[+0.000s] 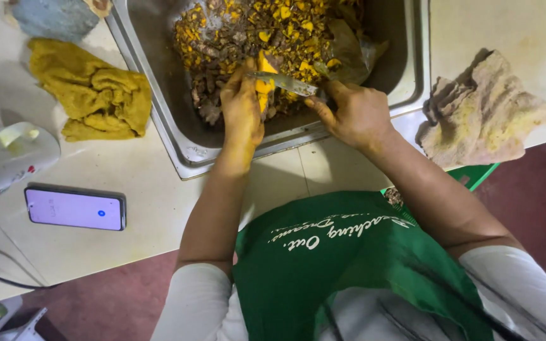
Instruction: Peeling and scraping turmeric roots using a small knife in a sink
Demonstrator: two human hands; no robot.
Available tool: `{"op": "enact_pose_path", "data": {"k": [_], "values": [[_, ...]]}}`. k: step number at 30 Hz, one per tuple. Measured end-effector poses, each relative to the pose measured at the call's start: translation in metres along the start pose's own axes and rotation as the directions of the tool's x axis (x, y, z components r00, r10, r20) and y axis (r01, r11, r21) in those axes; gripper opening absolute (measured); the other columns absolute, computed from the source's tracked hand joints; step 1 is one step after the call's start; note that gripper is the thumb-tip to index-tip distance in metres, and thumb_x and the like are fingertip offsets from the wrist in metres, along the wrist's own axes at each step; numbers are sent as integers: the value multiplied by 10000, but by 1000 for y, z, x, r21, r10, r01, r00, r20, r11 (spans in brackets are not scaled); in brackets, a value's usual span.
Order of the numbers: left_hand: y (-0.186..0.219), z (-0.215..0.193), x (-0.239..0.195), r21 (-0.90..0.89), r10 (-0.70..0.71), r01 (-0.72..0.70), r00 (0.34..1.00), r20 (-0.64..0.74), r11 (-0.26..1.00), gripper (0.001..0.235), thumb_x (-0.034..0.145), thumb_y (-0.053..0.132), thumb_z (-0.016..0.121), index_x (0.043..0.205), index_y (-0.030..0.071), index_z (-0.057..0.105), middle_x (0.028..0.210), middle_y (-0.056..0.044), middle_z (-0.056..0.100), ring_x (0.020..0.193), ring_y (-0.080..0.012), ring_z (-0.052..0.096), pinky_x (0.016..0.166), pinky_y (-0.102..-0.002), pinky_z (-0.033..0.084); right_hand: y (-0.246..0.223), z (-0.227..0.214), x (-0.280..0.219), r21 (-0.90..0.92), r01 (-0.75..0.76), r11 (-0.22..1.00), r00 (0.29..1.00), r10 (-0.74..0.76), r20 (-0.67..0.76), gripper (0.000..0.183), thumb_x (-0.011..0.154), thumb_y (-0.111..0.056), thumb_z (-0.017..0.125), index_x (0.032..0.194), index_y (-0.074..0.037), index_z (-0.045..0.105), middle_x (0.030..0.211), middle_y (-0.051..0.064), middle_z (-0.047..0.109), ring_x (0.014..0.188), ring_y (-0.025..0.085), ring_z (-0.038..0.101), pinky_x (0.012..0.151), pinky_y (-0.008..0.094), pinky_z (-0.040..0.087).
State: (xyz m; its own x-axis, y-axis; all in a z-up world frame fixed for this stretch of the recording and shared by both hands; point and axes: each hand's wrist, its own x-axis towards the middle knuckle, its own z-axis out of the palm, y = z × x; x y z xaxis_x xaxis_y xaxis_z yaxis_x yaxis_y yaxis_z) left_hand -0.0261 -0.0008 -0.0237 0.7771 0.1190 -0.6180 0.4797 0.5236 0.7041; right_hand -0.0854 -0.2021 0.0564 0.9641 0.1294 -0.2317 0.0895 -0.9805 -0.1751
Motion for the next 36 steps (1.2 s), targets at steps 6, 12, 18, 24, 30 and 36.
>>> {"op": "enact_pose_path", "data": {"k": [6, 12, 18, 24, 30, 36], "values": [[4, 6, -40, 96, 73, -61, 990, -124, 993, 113, 936, 167, 677, 939, 99, 768, 699, -68, 625, 555, -175, 636, 471, -286, 531, -8, -15, 2, 114, -77, 991, 996, 71, 50, 562, 1013, -661, 499, 1104, -145, 700, 886, 182, 745, 831, 444, 743, 676, 572, 565], [-22, -22, -8, 74, -103, 109, 991, -87, 991, 110, 936, 236, 673, 916, 132, 706, 681, -92, 697, 469, -220, 654, 327, -335, 516, -30, -22, 19, 189, -136, 972, 978, 101, 183, 650, 1001, -688, 446, 971, -102, 724, 854, 243, 749, 874, 466, 738, 751, 578, 558], [-16, -49, 4, 39, -408, 407, 906, 112, 913, 198, 869, 343, 706, 868, 154, 648, 676, -41, 675, 487, -147, 641, 366, -197, 500, -38, -19, 33, 160, -158, 974, 938, 98, 333, 693, 1001, -722, 377, 1047, -129, 734, 912, 240, 764, 961, 456, 740, 832, 568, 561], [29, 25, -84, 175, -488, 457, 840, 237, 872, 305, 970, 363, 587, 812, 103, 573, 542, -62, 455, 338, -167, 484, 232, -221, 363, 22, -3, 62, 510, -475, 717, 879, 362, 311, 713, 1032, -693, 485, 974, -40, 768, 963, 247, 741, 1049, 461, 683, 871, 594, 517], [43, -3, -34, -84, -324, 351, 917, 232, 933, 345, 847, 510, 765, 960, 194, 685, 743, -31, 698, 570, -166, 686, 530, -327, 634, 23, -8, 7, 559, -276, 782, 954, 152, 258, 511, 1083, -502, 547, 1046, -30, 740, 977, 280, 720, 1038, 515, 653, 884, 620, 502], [20, 8, -10, -163, -295, 310, 949, 111, 937, 263, 847, 440, 813, 929, 215, 704, 770, -33, 661, 557, -252, 655, 409, -287, 493, -4, -3, -27, 251, -17, 968, 999, 25, -29, 453, 1017, -526, 632, 989, -80, 707, 835, 193, 725, 797, 429, 724, 663, 546, 561]]}}
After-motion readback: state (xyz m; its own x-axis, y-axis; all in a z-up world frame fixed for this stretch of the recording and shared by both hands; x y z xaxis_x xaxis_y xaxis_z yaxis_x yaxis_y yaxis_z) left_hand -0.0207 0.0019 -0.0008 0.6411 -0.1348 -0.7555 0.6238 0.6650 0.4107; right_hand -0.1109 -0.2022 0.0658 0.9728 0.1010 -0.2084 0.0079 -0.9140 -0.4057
